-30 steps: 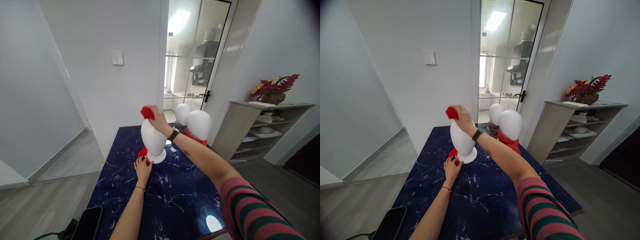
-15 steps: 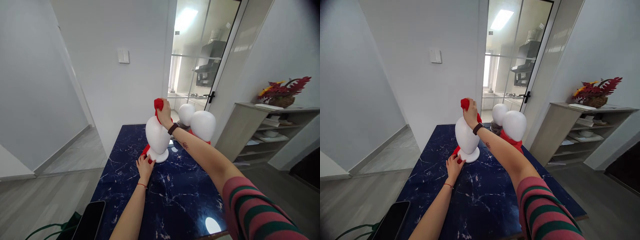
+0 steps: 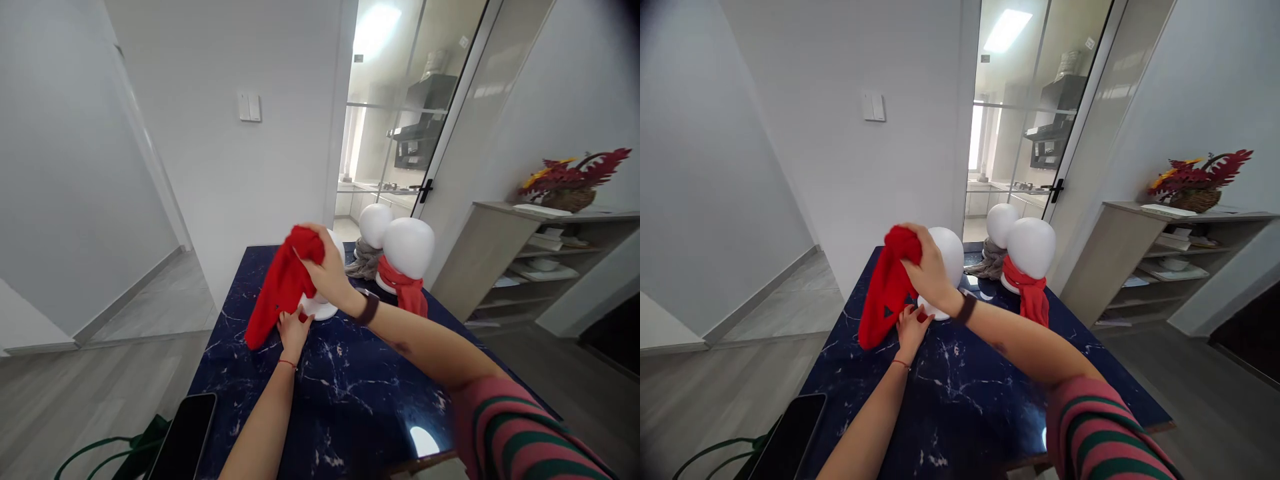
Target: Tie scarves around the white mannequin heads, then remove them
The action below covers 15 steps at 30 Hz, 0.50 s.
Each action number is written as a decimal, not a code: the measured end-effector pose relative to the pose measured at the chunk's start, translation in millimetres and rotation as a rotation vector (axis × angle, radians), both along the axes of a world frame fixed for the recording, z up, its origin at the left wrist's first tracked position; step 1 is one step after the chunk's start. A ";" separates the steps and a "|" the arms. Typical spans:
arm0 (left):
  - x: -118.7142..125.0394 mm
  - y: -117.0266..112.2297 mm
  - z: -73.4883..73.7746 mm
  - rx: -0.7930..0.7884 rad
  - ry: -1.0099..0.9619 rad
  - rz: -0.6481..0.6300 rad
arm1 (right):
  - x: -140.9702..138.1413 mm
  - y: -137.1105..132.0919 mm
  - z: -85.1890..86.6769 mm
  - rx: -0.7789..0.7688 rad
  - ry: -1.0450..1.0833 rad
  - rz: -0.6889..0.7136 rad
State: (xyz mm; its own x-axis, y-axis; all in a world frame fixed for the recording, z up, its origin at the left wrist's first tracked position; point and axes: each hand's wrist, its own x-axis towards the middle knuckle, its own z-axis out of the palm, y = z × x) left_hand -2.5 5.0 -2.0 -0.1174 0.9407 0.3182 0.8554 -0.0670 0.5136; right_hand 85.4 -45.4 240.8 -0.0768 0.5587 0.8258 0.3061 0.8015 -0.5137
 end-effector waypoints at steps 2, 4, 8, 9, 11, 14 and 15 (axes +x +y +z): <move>0.0 1.1 -0.7 -0.012 -0.015 -0.015 | 25.1 -27.4 -23.1 -0.033 0.045 -0.078; -1.2 2.2 -0.7 0.004 -0.030 -0.020 | 49.2 -55.1 -50.1 -0.061 0.107 -0.193; -6.0 -0.8 4.1 0.083 -0.091 0.046 | 84.9 -99.8 -105.6 -0.214 0.251 -0.439; -6.3 -4.3 7.3 0.113 -0.103 0.073 | 90.9 -107.0 -117.0 -0.261 0.280 -0.473; -2.7 -15.9 16.3 0.171 -0.109 0.103 | 99.3 -115.7 -134.4 -0.339 0.329 -0.502; 14.3 -44.7 32.8 0.170 -0.048 -0.016 | 103.8 -114.8 -146.8 -0.372 0.368 -0.496; 21.3 -56.3 37.0 0.139 -0.030 -0.100 | 103.4 -111.2 -148.8 -0.353 0.362 -0.495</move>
